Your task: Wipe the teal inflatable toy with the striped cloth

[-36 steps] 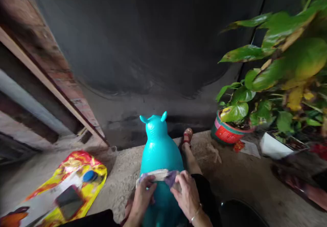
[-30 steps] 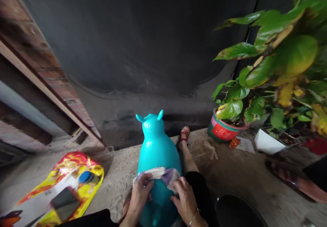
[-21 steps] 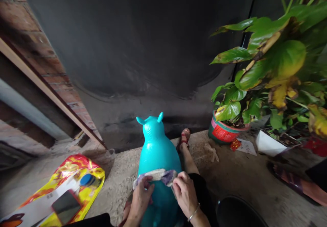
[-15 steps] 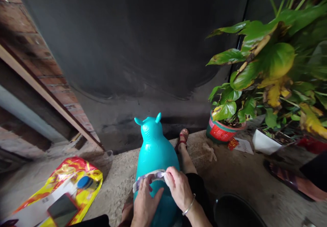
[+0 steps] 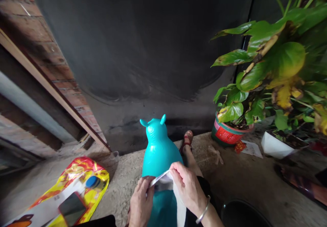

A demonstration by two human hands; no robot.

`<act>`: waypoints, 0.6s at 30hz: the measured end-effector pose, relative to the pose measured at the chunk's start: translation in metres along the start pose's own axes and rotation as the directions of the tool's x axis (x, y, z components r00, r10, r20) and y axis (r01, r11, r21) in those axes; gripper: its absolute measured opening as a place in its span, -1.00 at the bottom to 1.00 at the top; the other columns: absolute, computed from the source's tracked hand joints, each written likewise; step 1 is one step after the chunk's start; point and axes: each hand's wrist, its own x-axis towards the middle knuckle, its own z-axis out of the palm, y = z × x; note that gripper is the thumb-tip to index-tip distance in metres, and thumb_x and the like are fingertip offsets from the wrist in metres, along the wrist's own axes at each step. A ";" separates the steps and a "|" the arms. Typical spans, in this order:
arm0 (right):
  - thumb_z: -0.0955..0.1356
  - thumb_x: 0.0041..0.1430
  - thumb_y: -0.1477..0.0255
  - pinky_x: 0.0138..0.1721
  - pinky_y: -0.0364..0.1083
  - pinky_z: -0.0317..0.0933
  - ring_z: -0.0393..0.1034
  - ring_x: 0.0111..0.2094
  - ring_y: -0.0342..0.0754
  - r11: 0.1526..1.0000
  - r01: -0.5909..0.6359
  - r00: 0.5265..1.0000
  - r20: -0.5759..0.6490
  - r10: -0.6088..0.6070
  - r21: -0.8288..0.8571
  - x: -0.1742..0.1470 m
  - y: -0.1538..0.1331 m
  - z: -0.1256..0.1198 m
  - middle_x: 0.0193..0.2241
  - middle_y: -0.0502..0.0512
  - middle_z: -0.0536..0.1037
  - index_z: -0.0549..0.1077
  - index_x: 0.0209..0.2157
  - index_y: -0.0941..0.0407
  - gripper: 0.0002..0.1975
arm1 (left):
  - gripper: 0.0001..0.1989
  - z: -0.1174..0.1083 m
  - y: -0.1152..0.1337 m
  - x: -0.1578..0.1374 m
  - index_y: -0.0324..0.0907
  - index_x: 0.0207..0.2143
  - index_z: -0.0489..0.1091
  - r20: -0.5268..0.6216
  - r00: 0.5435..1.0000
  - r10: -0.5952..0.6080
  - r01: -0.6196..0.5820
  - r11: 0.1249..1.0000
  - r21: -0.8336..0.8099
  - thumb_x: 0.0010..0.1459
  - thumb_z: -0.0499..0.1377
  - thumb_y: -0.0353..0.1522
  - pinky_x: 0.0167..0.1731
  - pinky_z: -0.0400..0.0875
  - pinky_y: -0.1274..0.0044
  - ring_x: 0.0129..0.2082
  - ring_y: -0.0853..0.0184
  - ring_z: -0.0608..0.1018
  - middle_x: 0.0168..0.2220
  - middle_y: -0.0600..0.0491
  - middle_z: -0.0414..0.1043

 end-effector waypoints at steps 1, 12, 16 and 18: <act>0.12 0.37 0.15 -0.39 -0.21 0.16 0.25 -0.45 -0.17 1.000 0.008 1.000 -0.016 -0.008 -0.023 0.001 -0.001 -0.005 -0.50 -0.05 0.34 0.33 -0.37 0.07 -0.63 | -0.70 -0.002 -0.004 0.000 -0.06 -0.21 0.48 -0.037 0.998 0.054 -0.052 0.998 0.047 0.25 -0.05 -0.38 -0.23 0.57 0.47 -0.20 0.30 0.59 -0.22 0.05 0.54; 0.12 0.38 0.19 -0.41 -0.15 0.21 0.36 -0.45 -0.11 0.964 0.038 0.986 -0.144 -0.078 -0.262 0.019 0.056 -0.025 -0.48 -0.01 0.46 0.38 -0.32 0.06 -0.66 | -0.71 -0.032 -0.049 0.013 0.03 -0.20 0.52 0.057 0.995 0.084 -0.087 0.995 0.044 0.25 -0.01 -0.31 -0.35 0.51 0.68 -0.30 0.42 0.62 -0.27 0.17 0.58; 0.08 0.39 0.25 -0.33 -0.09 0.20 0.38 -0.40 -0.06 0.904 0.137 0.967 -0.145 -0.211 -0.405 0.054 0.055 -0.030 -0.45 0.03 0.49 0.39 -0.35 0.05 -0.63 | -0.66 -0.054 -0.045 0.066 0.02 -0.20 0.53 0.163 0.985 -0.048 0.048 0.999 0.007 0.24 -0.05 -0.27 -0.29 0.52 0.60 -0.27 0.36 0.60 -0.23 0.12 0.56; 0.05 0.40 0.25 -0.24 -0.05 0.19 0.37 -0.32 -0.02 0.881 0.165 0.956 -0.149 -0.254 -0.444 0.075 0.044 -0.036 -0.40 0.08 0.49 0.40 -0.34 0.06 -0.59 | -0.67 -0.067 -0.040 0.099 0.02 -0.17 0.52 0.126 0.992 -0.012 0.011 1.000 0.009 0.23 -0.04 -0.26 -0.22 0.50 0.56 -0.19 0.35 0.58 -0.17 0.12 0.54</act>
